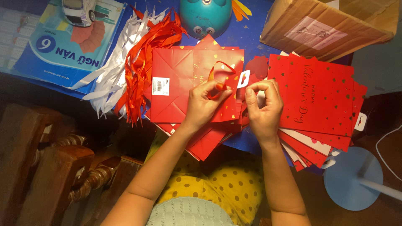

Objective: The person assembles red Valentine's Day gift bags by threading red ribbons through the bag handles and tying them into bows. They handle multiple bags one at a time, stacking completed bags on the table.

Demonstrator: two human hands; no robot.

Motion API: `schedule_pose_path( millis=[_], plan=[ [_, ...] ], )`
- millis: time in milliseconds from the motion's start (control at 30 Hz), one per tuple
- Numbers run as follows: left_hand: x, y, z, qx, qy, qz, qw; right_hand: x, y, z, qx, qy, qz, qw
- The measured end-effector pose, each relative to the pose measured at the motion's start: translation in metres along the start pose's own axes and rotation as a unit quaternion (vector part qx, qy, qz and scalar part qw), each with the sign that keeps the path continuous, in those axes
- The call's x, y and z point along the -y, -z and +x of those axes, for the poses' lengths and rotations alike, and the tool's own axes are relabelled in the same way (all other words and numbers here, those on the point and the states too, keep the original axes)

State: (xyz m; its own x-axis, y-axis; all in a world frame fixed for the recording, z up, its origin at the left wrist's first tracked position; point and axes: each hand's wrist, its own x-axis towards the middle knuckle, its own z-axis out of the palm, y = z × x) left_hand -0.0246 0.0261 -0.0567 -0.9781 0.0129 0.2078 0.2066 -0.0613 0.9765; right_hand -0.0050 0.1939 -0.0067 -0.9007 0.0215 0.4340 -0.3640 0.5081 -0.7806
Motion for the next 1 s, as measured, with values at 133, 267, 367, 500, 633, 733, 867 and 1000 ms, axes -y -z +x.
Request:
schedule_pose_path(
  millis=[133,267,367,500,633,733,867,1000],
  plan=[
    [0.006,0.003,0.002,-0.004,0.014,0.034,0.999,-0.003,-0.007,0.001,0.061,-0.103,0.054,0.991],
    [0.009,0.006,0.002,0.004,-0.021,0.036,0.999,-0.004,-0.007,0.003,0.128,-0.047,-0.011,0.991],
    [0.009,0.007,0.001,0.005,-0.004,0.050,0.999,-0.008,-0.004,0.003,0.162,-0.062,0.026,0.985],
    [0.006,0.009,-0.001,0.029,-0.030,0.004,0.999,-0.017,-0.011,-0.001,0.151,-0.129,0.059,0.978],
    [0.002,0.008,-0.001,0.030,-0.054,0.023,0.998,-0.024,-0.013,-0.004,0.143,-0.165,0.109,0.970],
    [0.002,0.007,0.000,0.031,-0.095,0.040,0.994,-0.030,-0.010,-0.003,0.166,-0.200,0.182,0.948],
    [0.004,0.008,0.002,0.037,-0.099,0.041,0.994,-0.039,-0.014,-0.005,0.156,-0.196,0.204,0.946],
    [0.008,0.010,0.000,0.034,-0.069,0.000,0.997,-0.046,-0.025,-0.010,0.121,-0.169,0.195,0.959]
  ],
)
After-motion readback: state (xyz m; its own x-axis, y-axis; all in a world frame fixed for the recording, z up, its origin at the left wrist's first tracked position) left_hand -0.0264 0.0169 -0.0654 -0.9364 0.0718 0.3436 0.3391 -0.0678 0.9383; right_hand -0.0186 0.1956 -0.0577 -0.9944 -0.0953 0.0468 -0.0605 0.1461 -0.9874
